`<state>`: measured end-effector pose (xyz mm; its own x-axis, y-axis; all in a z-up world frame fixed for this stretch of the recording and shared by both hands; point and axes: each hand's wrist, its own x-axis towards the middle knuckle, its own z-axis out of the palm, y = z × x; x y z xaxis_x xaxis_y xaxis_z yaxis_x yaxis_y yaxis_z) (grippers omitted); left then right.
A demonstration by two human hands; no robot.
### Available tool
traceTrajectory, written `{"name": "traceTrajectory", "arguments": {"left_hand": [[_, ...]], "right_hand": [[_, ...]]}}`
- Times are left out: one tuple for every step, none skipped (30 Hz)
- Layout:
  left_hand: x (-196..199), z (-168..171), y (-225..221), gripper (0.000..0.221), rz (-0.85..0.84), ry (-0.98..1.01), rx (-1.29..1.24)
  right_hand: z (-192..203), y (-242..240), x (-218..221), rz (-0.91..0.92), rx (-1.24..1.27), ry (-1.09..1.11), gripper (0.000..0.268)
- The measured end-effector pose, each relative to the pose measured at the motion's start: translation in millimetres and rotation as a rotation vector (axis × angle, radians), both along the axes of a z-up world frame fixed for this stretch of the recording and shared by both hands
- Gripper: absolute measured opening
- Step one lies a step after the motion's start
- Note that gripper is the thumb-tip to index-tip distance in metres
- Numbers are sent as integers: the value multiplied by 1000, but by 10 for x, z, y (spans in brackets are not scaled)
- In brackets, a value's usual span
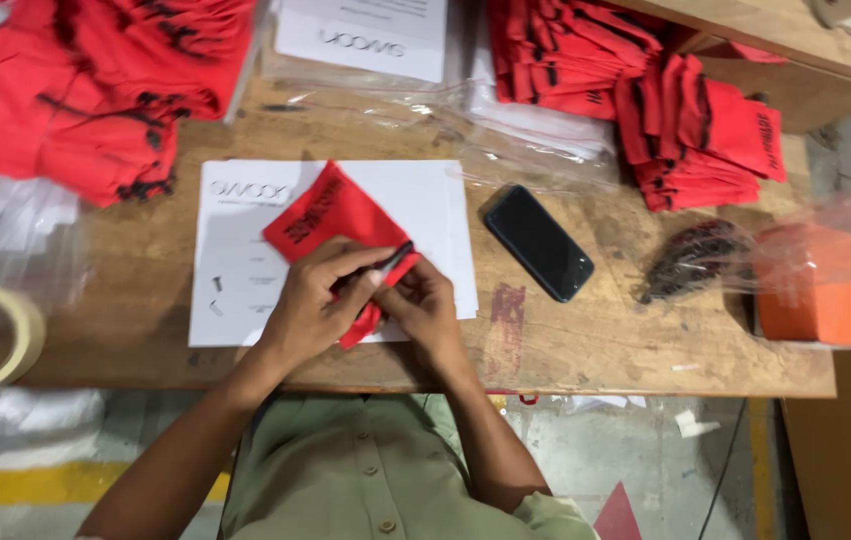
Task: The person sits at a workbench and folds paper instruction sheets, then inserts each folded sheet into a red fabric hardware pouch and sets the filled pouch aside, repeating the cycle for multiple pouches.
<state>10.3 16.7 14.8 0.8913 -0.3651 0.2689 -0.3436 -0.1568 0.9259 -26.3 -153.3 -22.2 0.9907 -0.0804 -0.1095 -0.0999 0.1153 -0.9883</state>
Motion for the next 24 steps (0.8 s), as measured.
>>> {"name": "traceTrajectory", "arguments": {"left_hand": [[25, -7, -31, 32, 13, -51, 25], [7, 22, -42, 32, -18, -60, 16], [3, 48, -68, 34, 36, -173, 71], [3, 72, -94, 38, 91, -288, 120], [-6, -4, -81, 38, 57, -298, 105], [-8, -84, -62, 43, 82, -293, 150], [-15, -173, -40, 49, 110, -287, 196], [-16, -251, -27, 49, 79, -295, 181], [-22, -327, -7, 46, 87, -265, 202], [-24, -404, 21, 43, 94, -236, 224], [-31, -442, 29, 43, 76, -242, 215], [-39, -479, 47, 34, 62, -219, 235], [-55, -509, 83, 26, 54, -196, 260], [-54, -498, 74, 26, 43, -203, 255], [-52, -488, 69, 25, 4, -259, 246], [-48, -478, 69, 26, -34, -315, 236], [-53, -397, 41, 26, -39, -322, 233], [-57, -318, 16, 28, -16, -400, 249], [-71, -240, -11, 30, 10, -476, 265], [-62, -234, -20, 30, 7, -481, 260], [-70, -229, -14, 32, 35, -435, 265], [-80, -225, -5, 36, 62, -389, 271], [-82, -261, 2, 36, 63, -392, 272], [-86, -295, 11, 36, 63, -343, 290]], "right_hand": [[-99, -36, 4, 20, 103, 64, 26], [-140, -19, 6, -10, 96, 54, 26], [-182, -19, 12, -30, 56, 87, 24], [-225, -23, 27, -50, 17, 121, 22], [-292, -20, 23, -87, 10, 113, 22], [-363, -13, 27, -64, 25, 93, 25], [-440, -6, 28, -37, 38, 75, 27], [-346, -53, 29, -71, 29, 69, 27], [-251, -92, 25, -55, 135, 61, 33], [-157, -121, 20, -38, 240, 51, 39], [-81, -189, 53, -57, 234, 44, 39], [-3, -247, 81, -41, 220, 78, 49], [77, -290, 111, -16, 209, 112, 59], [188, -342, 158, -28, 206, 106, 59], [298, -391, 212, 43, 10, 91, 72], [410, -436, 265, 112, -186, 76, 86], [308, -538, 317, 105, -189, 71, 86], [206, -638, 371, 61, -343, -37, 94], [106, -743, 422, 20, -497, -145, 102], [166, -978, 531, 15, -501, -149, 102], [219, -1197, 630, -295, -620, -266, 96], [272, -1413, 727, -610, -729, -382, 90], [428, -1735, 827, -610, -727, -385, 90], [586, -2057, 925, -813, -712, -447, 96]]}}
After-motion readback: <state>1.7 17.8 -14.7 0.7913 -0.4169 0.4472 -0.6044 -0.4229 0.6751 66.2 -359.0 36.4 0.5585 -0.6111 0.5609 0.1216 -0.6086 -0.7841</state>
